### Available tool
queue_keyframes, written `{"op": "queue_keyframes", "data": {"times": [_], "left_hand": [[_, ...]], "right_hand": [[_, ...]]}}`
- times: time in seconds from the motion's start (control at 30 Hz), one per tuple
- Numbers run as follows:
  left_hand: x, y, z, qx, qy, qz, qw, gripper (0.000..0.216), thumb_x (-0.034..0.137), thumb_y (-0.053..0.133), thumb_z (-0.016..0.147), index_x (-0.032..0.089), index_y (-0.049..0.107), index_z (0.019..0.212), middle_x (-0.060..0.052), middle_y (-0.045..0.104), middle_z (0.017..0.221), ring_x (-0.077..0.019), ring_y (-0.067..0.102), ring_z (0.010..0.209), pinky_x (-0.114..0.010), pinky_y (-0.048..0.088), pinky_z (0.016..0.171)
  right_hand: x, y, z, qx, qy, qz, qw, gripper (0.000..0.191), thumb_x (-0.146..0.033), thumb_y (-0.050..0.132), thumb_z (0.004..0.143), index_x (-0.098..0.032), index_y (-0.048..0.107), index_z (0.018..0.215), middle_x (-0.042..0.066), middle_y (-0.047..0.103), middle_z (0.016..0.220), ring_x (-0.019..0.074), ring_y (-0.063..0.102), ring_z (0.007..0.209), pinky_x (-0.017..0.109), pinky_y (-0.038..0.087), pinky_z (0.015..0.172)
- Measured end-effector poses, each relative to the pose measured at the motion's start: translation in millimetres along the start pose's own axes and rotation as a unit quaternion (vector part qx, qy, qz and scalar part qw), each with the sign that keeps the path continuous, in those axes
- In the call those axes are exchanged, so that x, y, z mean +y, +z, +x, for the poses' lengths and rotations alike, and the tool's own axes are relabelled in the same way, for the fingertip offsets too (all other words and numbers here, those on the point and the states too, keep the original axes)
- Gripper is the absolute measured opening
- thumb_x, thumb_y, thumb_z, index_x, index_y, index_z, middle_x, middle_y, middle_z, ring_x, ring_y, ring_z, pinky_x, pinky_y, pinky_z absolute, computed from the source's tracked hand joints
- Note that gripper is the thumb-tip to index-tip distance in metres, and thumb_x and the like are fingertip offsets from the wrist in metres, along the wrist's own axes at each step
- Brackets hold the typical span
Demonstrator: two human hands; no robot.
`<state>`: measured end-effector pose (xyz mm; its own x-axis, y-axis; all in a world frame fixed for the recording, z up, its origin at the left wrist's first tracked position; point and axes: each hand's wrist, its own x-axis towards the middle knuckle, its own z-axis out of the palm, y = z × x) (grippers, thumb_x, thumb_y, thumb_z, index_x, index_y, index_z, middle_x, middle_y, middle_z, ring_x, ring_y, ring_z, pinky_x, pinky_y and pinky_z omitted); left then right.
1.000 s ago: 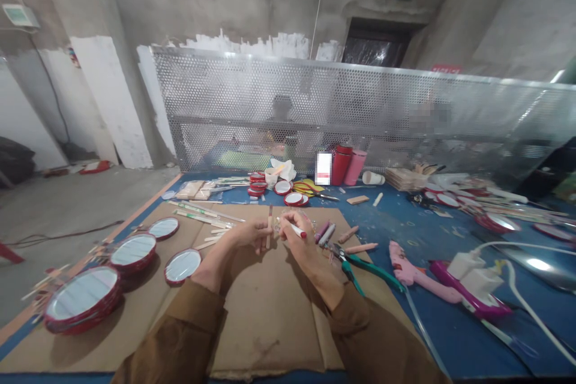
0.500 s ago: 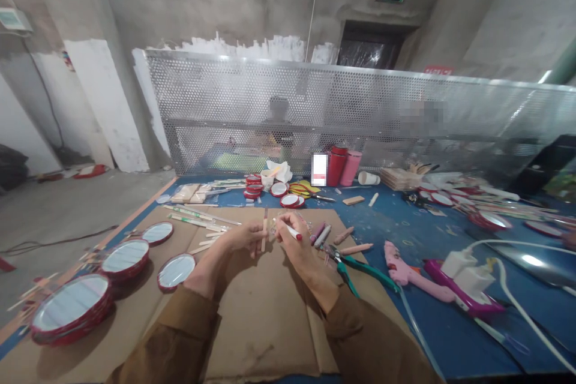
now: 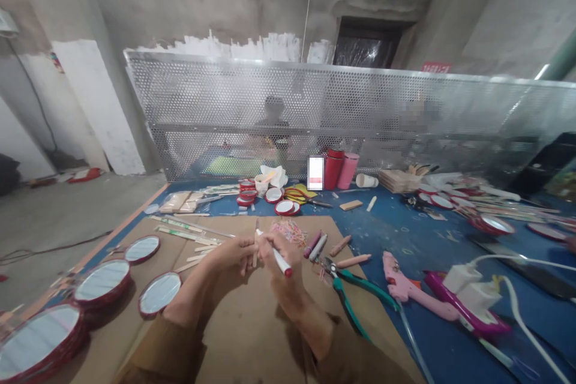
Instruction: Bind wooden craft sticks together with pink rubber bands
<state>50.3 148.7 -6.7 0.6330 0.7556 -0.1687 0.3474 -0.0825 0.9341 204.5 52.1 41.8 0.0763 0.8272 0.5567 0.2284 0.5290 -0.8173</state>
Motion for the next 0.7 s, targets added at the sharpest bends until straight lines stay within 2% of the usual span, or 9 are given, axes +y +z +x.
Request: {"op": "queue_keyframes", "data": {"times": [0.17,0.3,0.37,0.53,0.7], "left_hand": [[1.2,1.6,-0.7,-0.007,-0.046,-0.009,0.999,0.047,0.064,0.069,0.079,0.019,0.058,0.074,-0.001,0.062,0.057,-0.0114,0.054,0.043,-0.022,0.037,0.045],[7.0,3.9,-4.0,-0.032,-0.056,-0.022,0.998,0.049,0.065,0.067,0.079,0.018,0.058,0.07,-0.003,0.062,0.057,-0.0104,0.053,0.041,-0.022,0.036,0.044],[9.3,5.5,-6.4,-0.023,-0.064,-0.028,0.997,0.045,0.06,0.068,0.078,0.018,0.057,0.068,-0.003,0.062,0.057,-0.0092,0.051,0.04,-0.022,0.035,0.043],[11.6,8.0,-11.1,-0.001,-0.082,-0.031,0.996,0.034,0.049,0.069,0.076,0.018,0.058,0.071,-0.001,0.062,0.058,-0.0093,0.051,0.04,-0.022,0.037,0.044],[11.4,7.9,-12.4,0.002,-0.076,-0.037,0.996,0.036,0.053,0.068,0.077,0.018,0.057,0.072,0.0,0.06,0.057,-0.0096,0.051,0.04,-0.022,0.037,0.044]], "right_hand": [[16.9,-2.2,-4.4,-0.051,0.009,-0.076,0.996,0.028,-0.036,0.05,0.098,-0.025,0.067,0.08,0.002,0.07,0.074,0.0176,0.063,0.069,0.028,0.048,0.067],[34.4,-0.7,-6.7,-0.025,0.087,-0.099,0.991,0.014,-0.031,0.055,0.094,-0.025,0.067,0.095,0.004,0.074,0.083,0.0196,0.067,0.074,0.028,0.049,0.066],[39.1,2.6,-8.1,-0.02,0.104,-0.108,0.988,0.01,-0.029,0.057,0.091,-0.025,0.066,0.091,0.003,0.073,0.08,0.0192,0.066,0.069,0.028,0.047,0.062],[39.3,8.3,-9.7,-0.028,0.082,-0.116,0.989,0.012,-0.028,0.056,0.091,-0.024,0.067,0.089,0.004,0.074,0.081,0.0178,0.064,0.067,0.027,0.045,0.061],[38.4,6.6,-9.8,-0.019,0.09,-0.091,0.992,0.012,-0.028,0.056,0.091,-0.025,0.067,0.088,0.002,0.073,0.077,0.0166,0.062,0.062,0.026,0.044,0.058]]}}
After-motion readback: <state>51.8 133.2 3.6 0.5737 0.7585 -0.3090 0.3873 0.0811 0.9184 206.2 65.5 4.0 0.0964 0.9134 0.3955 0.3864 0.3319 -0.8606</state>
